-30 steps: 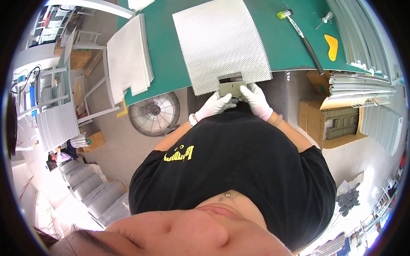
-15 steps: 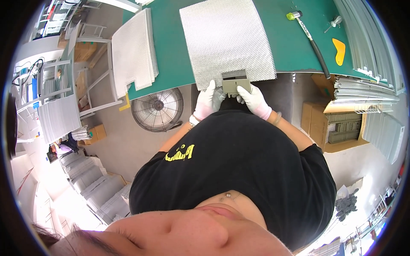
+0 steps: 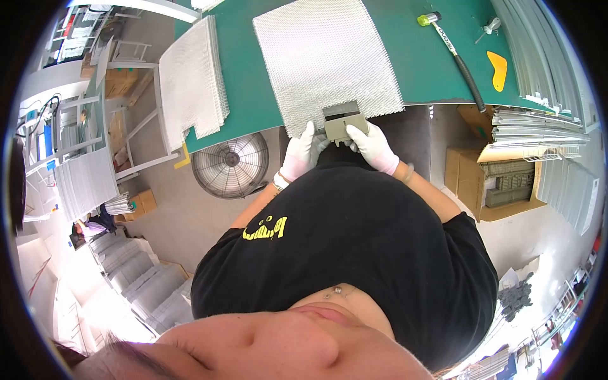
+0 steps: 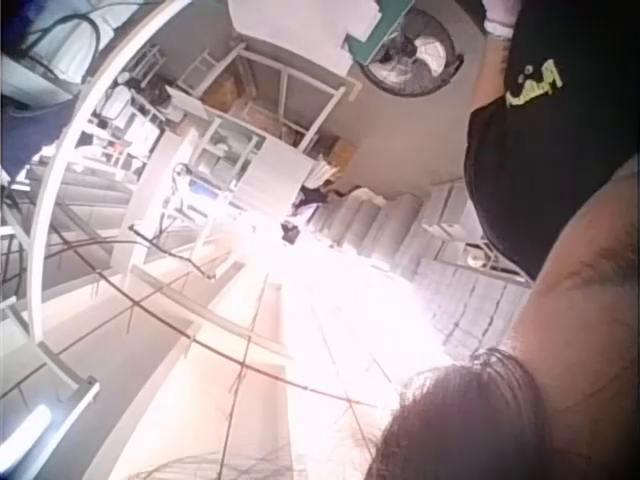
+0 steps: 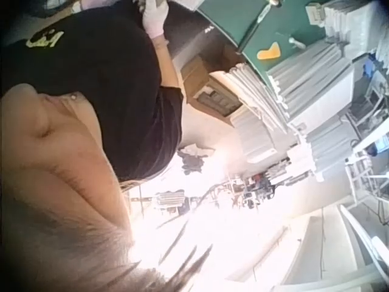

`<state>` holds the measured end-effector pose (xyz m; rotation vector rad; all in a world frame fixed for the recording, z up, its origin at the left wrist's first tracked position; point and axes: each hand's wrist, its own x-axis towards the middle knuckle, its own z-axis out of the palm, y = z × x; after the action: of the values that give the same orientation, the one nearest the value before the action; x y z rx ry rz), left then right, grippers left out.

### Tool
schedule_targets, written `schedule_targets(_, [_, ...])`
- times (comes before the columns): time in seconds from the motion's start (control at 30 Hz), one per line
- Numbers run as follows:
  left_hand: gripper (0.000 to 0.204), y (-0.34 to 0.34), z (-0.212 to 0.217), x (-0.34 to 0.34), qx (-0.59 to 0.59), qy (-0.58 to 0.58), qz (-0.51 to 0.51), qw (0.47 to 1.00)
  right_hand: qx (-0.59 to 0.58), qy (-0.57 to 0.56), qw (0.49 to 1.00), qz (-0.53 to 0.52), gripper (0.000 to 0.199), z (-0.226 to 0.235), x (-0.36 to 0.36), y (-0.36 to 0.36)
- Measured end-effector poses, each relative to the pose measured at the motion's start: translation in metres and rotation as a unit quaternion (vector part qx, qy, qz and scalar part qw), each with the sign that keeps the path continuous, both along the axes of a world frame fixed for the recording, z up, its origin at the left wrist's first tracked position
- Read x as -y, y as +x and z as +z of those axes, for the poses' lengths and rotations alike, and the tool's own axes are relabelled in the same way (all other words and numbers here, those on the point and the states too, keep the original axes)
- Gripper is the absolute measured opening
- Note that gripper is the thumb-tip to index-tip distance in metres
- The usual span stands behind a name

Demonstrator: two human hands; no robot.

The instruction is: Assembling a metal mesh filter by attaching a plastic latch and metal side frames using a rubber mallet and a power drill.

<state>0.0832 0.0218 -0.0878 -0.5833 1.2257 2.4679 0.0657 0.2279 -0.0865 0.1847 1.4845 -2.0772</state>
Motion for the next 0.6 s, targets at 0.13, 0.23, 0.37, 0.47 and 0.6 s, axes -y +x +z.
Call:
schedule_targets(0.13, [0.051,0.02,0.006,0.015,0.042,-0.071,-0.194,0.978,-0.022,-0.019,1.0,-0.008,0.024,0.004,0.003,0.002])
schedule_targets(0.23, [0.051,-0.007,0.064,0.034,-0.037,-0.19,-0.466,0.863,-0.003,-0.09,0.996,-0.022,0.026,-0.011,0.001,0.006])
schedule_targets(0.37, [0.034,-0.066,0.112,0.036,-0.175,-0.166,-0.433,0.869,-0.011,-0.083,0.996,-0.017,0.031,-0.029,0.009,0.008])
schedule_targets(0.47, [0.046,-0.146,0.1,0.015,-0.515,-0.559,-0.329,0.56,-0.044,-0.046,0.997,-0.042,0.033,-0.022,0.019,0.002])
schedule_targets(0.6, [0.069,-0.17,0.066,-0.027,-0.554,-0.673,-0.372,0.318,-0.013,-0.053,0.991,-0.124,0.034,-0.025,0.015,0.007])
